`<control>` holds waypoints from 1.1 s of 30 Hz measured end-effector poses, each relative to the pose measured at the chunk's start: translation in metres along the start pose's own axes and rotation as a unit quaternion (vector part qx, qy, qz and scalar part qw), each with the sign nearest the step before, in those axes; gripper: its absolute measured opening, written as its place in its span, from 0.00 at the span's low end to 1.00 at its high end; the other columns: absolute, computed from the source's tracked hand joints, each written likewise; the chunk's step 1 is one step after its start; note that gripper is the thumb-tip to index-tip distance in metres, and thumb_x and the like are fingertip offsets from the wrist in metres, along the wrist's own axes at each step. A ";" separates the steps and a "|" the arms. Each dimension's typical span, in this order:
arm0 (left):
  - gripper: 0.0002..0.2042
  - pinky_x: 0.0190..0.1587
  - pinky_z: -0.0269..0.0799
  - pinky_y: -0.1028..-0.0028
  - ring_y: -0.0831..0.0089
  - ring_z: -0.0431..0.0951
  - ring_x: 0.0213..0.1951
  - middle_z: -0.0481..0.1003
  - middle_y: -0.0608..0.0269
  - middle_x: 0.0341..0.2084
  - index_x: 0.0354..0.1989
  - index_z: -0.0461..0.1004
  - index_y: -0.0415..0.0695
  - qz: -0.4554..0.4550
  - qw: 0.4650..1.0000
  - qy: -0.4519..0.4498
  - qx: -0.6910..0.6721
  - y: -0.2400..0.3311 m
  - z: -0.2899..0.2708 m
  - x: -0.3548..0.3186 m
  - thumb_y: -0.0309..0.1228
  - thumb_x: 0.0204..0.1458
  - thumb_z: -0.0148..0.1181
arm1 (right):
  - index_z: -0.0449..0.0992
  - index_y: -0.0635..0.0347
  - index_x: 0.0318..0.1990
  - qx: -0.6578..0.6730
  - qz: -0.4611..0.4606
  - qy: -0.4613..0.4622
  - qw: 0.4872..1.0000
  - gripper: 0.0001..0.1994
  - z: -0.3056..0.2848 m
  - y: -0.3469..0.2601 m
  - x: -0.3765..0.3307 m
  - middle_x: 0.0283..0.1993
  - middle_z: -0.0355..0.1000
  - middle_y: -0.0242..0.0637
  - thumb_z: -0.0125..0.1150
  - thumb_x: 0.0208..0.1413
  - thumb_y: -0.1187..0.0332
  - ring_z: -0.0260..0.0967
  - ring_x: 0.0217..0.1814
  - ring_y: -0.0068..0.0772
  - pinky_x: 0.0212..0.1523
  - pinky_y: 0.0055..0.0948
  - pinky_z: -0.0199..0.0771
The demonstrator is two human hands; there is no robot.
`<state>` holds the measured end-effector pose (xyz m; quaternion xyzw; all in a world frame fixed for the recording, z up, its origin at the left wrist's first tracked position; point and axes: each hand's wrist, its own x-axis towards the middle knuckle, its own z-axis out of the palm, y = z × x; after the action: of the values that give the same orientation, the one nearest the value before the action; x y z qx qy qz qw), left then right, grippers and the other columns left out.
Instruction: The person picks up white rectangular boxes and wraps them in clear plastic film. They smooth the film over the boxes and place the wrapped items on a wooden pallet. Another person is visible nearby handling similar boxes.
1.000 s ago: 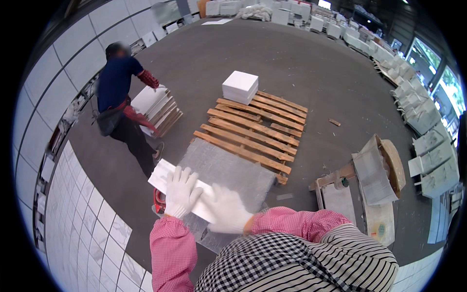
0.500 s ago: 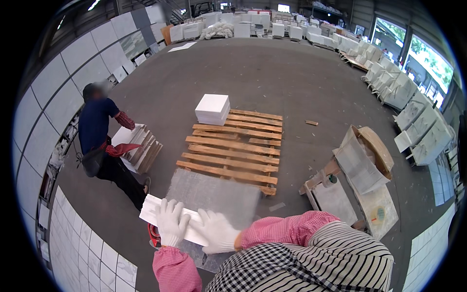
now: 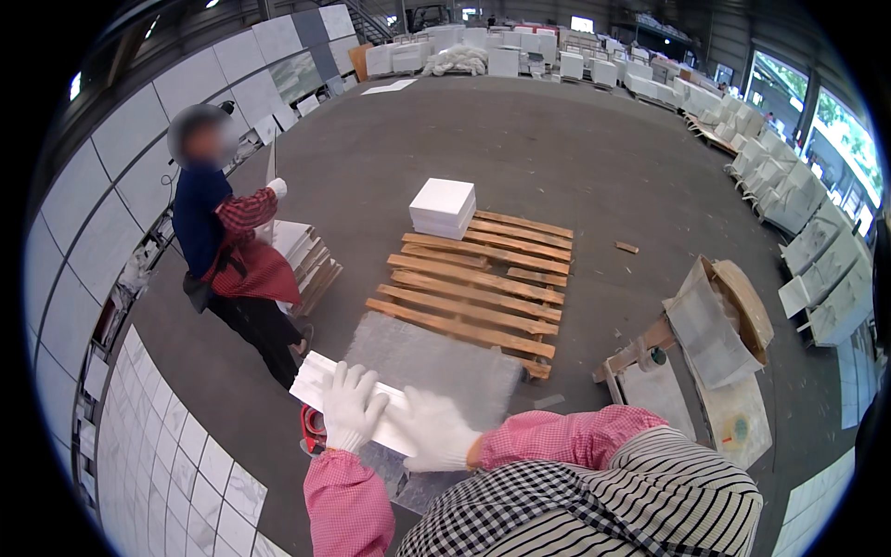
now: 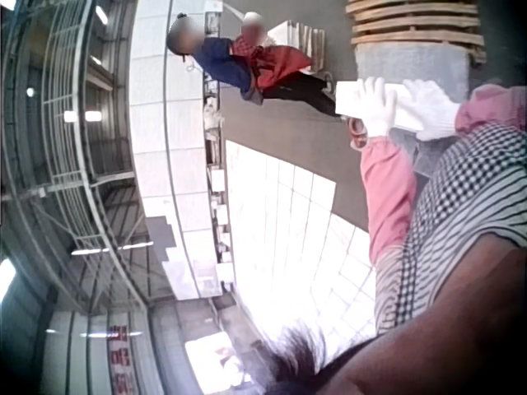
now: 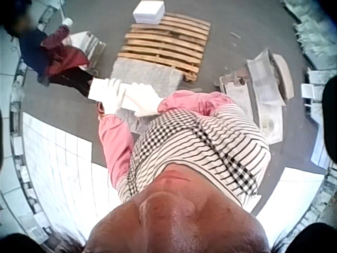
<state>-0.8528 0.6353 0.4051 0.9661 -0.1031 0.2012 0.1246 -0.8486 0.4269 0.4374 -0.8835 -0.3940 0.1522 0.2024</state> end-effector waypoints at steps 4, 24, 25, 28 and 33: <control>0.19 0.56 0.60 0.51 0.49 0.68 0.55 0.75 0.56 0.48 0.47 0.78 0.43 0.016 0.999 0.026 0.019 -0.005 0.002 -0.005 0.42 0.50 0.62 | 0.63 0.56 0.67 -0.009 -0.007 0.010 1.000 0.44 0.004 -0.002 -0.001 0.61 0.61 0.54 0.71 0.38 0.56 0.63 0.62 0.56 0.60 0.49 0.66; 0.20 0.63 0.60 0.50 0.46 0.66 0.62 0.73 0.54 0.54 0.51 0.76 0.44 0.005 1.000 0.011 0.023 -0.013 0.009 -0.012 0.43 0.54 0.60 | 0.66 0.54 0.64 -0.046 -0.041 0.105 0.993 0.41 0.031 0.006 0.008 0.56 0.62 0.51 0.72 0.38 0.52 0.65 0.57 0.55 0.54 0.49 0.69; 0.20 0.62 0.61 0.51 0.47 0.66 0.62 0.73 0.54 0.52 0.51 0.75 0.44 0.004 1.000 0.009 0.012 -0.015 0.009 -0.013 0.43 0.55 0.60 | 0.66 0.54 0.63 -0.063 -0.039 0.096 0.993 0.41 0.031 0.004 0.011 0.56 0.62 0.51 0.72 0.38 0.52 0.65 0.56 0.55 0.53 0.50 0.70; 0.19 0.60 0.63 0.55 0.53 0.68 0.57 0.73 0.58 0.49 0.48 0.75 0.46 0.012 1.000 0.011 0.023 -0.015 0.007 -0.011 0.45 0.53 0.60 | 0.66 0.55 0.63 -0.127 -0.040 0.113 0.985 0.41 0.027 -0.002 0.008 0.55 0.62 0.50 0.73 0.39 0.52 0.66 0.56 0.55 0.53 0.50 0.70; 0.19 0.58 0.64 0.57 0.57 0.68 0.57 0.74 0.60 0.48 0.48 0.76 0.46 0.006 0.998 0.050 0.041 -0.021 0.009 -0.024 0.45 0.53 0.61 | 0.58 0.56 0.73 -0.131 -0.001 0.016 0.991 0.51 0.024 -0.019 0.012 0.67 0.58 0.60 0.70 0.40 0.45 0.62 0.64 0.62 0.61 0.53 0.66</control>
<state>-0.8660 0.6560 0.3830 0.9585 -0.0937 0.2543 0.0890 -0.8632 0.4527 0.4241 -0.9046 -0.4077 0.0848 0.0913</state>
